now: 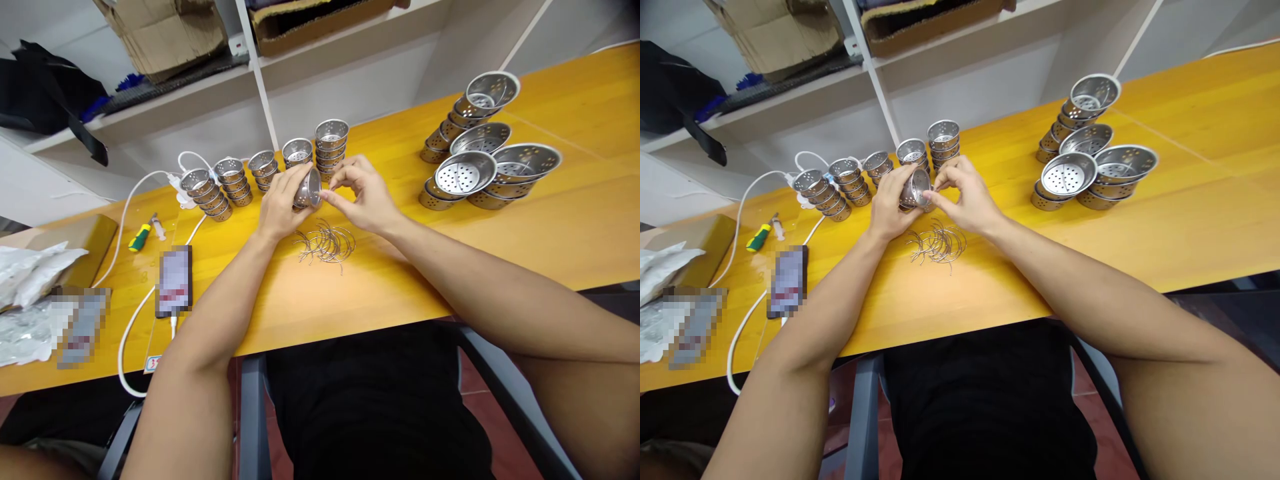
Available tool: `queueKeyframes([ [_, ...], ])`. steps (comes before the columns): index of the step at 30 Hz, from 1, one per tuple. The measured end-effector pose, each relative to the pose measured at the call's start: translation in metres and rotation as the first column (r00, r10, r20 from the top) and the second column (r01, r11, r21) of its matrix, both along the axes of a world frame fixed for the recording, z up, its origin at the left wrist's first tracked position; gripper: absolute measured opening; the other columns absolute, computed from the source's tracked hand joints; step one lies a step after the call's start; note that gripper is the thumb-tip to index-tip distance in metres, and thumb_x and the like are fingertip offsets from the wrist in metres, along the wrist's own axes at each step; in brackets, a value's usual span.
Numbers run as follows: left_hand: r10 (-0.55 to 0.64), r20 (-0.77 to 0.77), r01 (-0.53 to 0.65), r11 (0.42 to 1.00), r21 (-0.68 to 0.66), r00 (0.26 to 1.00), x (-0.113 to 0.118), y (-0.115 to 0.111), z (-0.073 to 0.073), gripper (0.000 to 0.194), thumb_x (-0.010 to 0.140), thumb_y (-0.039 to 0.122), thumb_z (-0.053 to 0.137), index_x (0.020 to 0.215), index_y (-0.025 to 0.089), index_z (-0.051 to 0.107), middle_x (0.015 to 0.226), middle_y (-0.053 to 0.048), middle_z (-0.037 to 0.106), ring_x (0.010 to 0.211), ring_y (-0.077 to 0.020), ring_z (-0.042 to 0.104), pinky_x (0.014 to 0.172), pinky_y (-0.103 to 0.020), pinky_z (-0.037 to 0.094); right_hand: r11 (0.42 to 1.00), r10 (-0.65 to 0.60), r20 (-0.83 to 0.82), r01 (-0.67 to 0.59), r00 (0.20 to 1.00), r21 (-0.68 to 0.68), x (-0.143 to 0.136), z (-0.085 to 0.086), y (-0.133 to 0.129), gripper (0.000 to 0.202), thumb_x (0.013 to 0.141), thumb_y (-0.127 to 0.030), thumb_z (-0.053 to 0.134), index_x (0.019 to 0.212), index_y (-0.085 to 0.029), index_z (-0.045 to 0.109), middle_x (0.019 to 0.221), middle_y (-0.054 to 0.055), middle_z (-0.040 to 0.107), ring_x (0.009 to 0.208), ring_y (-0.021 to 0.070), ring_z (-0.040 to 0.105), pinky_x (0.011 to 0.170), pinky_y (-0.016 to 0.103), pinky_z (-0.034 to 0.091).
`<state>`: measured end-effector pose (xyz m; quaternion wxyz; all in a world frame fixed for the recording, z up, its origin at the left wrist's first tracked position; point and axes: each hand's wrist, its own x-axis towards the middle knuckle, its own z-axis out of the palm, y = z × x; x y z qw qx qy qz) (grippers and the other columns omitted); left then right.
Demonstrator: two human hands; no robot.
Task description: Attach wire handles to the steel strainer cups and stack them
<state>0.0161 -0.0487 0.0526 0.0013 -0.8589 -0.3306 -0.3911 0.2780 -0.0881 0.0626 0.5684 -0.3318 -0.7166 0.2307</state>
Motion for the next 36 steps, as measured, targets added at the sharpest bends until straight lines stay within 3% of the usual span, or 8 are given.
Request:
queueKeyframes([
  [4,0.084,0.144,-0.081,0.996,-0.026,0.986,-0.01,0.01,-0.01,0.109,0.098,0.099,0.078,0.178,0.031,0.048,0.175,-0.018,0.068,0.167,-0.0444,0.067,0.144,-0.064,0.055,0.998,-0.068,0.093,0.068,0.993,0.002,0.014,0.004,0.004,0.062,0.1,-0.092,0.086,0.104,-0.031,0.076,0.12,0.013,0.07,0.113,0.0348,0.072,0.105,0.06,0.072],
  [9,0.111,0.285,-0.109,0.994,-0.024,0.952,-0.016,0.024,-0.02,0.103,0.095,0.102,0.078,0.164,0.029,0.056,0.159,-0.018,0.07,0.158,-0.0428,0.07,0.142,-0.066,0.055,0.946,0.323,0.504,-0.275,0.801,-0.169,0.031,0.007,0.006,0.048,0.1,-0.075,0.088,0.1,-0.028,0.079,0.119,0.013,0.073,0.1,0.0325,0.074,0.1,0.061,0.07],
  [11,0.094,0.278,-0.094,0.995,-0.013,0.956,-0.016,0.027,-0.02,0.097,0.095,0.103,0.078,0.156,0.028,0.064,0.155,-0.018,0.07,0.157,-0.0428,0.07,0.142,-0.068,0.054,0.922,0.386,0.569,-0.312,0.726,-0.227,0.032,0.005,0.005,0.04,0.099,-0.068,0.089,0.104,-0.028,0.082,0.12,0.012,0.076,0.103,0.0343,0.076,0.104,0.063,0.069],
  [15,0.048,0.266,-0.025,0.996,-0.087,0.963,-0.015,0.023,-0.018,0.098,0.097,0.102,0.077,0.159,0.028,0.062,0.155,-0.017,0.074,0.153,-0.0402,0.074,0.137,-0.064,0.058,0.98,0.194,0.489,-0.149,0.85,-0.129,0.026,-0.006,0.008,0.041,0.103,-0.063,0.086,0.123,-0.028,0.078,0.125,0.014,0.077,0.106,0.0368,0.077,0.103,0.064,0.07],
  [19,-0.024,0.28,0.082,0.977,-0.197,0.96,-0.01,0.013,-0.014,0.1,0.099,0.098,0.079,0.165,0.026,0.059,0.156,-0.017,0.079,0.142,-0.0363,0.082,0.126,-0.056,0.066,0.993,0.116,0.257,-0.117,0.959,-0.012,0.015,-0.015,0.012,0.061,0.108,-0.063,0.083,0.156,-0.029,0.067,0.157,0.017,0.073,0.116,0.0358,0.078,0.104,0.06,0.071],
  [25,-0.068,0.212,0.11,0.975,-0.191,0.975,-0.01,0.012,-0.009,0.099,0.097,0.096,0.082,0.165,0.026,0.065,0.166,-0.019,0.077,0.157,-0.04,0.075,0.138,-0.062,0.058,0.993,0.088,0.181,-0.101,0.98,0.066,0.007,-0.019,0.018,0.029,0.118,-0.06,0.075,0.117,-0.031,0.078,0.13,0.013,0.08,0.132,0.0386,0.075,0.126,0.067,0.063],
  [31,0.022,0.316,0.113,0.909,-0.401,0.948,-0.026,0.022,-0.018,0.102,0.095,0.098,0.08,0.161,0.021,0.066,0.147,-0.023,0.087,0.139,-0.0403,0.085,0.118,-0.06,0.068,1.0,-0.004,0.172,0.005,0.985,-0.001,0.019,-0.028,0.032,0.022,0.114,-0.052,0.082,0.116,-0.031,0.078,0.129,0.013,0.076,0.128,0.0395,0.074,0.121,0.071,0.065],
  [36,-0.008,0.372,0.212,0.833,-0.511,0.928,-0.026,0.025,-0.022,0.086,0.102,0.085,0.077,0.157,0.02,0.065,0.144,-0.023,0.09,0.14,-0.039,0.087,0.124,-0.062,0.068,1.0,0.01,0.205,-0.008,0.979,-0.007,0.019,-0.03,0.033,0.02,0.113,-0.05,0.08,0.116,-0.03,0.077,0.131,0.014,0.076,0.128,0.0398,0.075,0.119,0.071,0.067],
])
